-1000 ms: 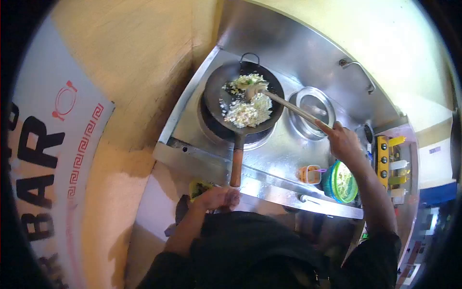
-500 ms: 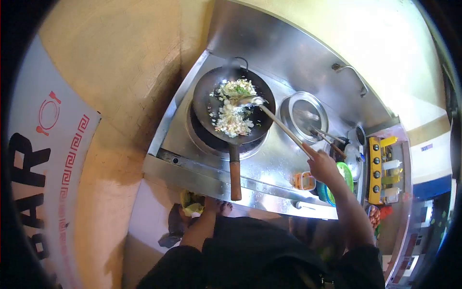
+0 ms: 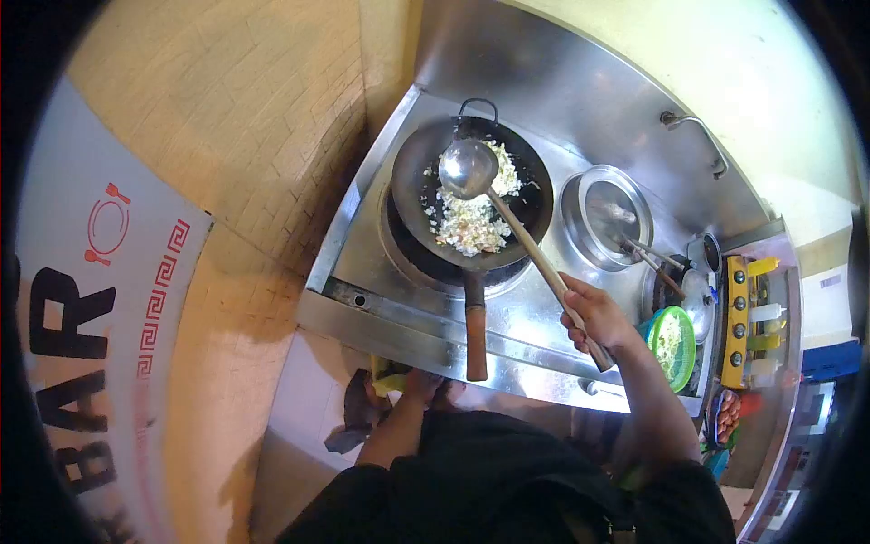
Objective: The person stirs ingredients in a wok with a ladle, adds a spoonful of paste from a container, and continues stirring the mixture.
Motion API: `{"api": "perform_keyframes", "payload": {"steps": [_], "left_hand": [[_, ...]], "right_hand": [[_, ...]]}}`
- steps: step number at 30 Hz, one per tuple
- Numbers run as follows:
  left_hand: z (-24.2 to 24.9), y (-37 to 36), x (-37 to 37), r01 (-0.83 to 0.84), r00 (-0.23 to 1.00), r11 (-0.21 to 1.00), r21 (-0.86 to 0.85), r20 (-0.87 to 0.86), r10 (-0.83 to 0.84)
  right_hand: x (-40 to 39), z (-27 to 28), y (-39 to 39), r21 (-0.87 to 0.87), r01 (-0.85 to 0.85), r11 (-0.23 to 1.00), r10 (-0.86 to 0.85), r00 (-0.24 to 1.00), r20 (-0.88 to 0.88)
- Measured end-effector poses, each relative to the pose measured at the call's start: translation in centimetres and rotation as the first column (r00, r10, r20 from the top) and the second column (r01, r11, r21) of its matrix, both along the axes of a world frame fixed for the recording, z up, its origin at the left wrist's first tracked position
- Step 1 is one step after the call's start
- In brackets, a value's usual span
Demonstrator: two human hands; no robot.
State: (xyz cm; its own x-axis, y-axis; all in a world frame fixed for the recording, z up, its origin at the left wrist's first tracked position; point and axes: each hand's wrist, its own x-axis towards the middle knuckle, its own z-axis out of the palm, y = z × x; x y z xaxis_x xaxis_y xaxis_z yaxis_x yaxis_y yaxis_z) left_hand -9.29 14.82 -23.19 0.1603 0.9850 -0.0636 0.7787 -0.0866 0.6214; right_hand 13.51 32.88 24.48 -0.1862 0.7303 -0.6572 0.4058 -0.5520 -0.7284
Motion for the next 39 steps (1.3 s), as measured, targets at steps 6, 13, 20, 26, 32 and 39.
{"api": "perform_keyframes", "payload": {"steps": [6,13,20,26,32,39], "left_hand": [[1.6,0.2,-0.3,0.001,0.979,0.998,-0.068,0.205,0.013],[2.0,0.2,-0.5,0.017,0.957,0.997,-0.078,0.29,0.006],[3.8,1.1,-3.6,-0.164,0.272,0.907,-0.389,0.865,0.42],[-6.2,-1.6,-7.8,0.165,0.182,0.82,-0.549,0.834,0.522],[26.8,4.2,-9.3,0.307,0.682,0.279,-0.91,0.415,0.602],[30.9,11.1,0.9,0.531,0.254,0.457,-0.714,0.648,0.718]], "right_hand": [[-0.1,-10.6,2.4,0.62,-0.587,0.52,0.042,0.743,0.667],[-0.7,-2.8,0.9,0.244,-0.231,0.942,0.165,0.951,0.262],[-0.1,-3.5,2.4,0.361,-0.514,0.778,0.077,0.648,0.758],[0.3,-9.7,3.0,0.38,-0.647,0.661,0.083,0.566,0.82],[-0.5,4.0,-5.5,-0.111,-0.816,0.568,0.306,0.084,0.948],[-3.9,-4.9,-3.7,0.266,-0.713,0.649,0.111,0.434,0.894]]}}
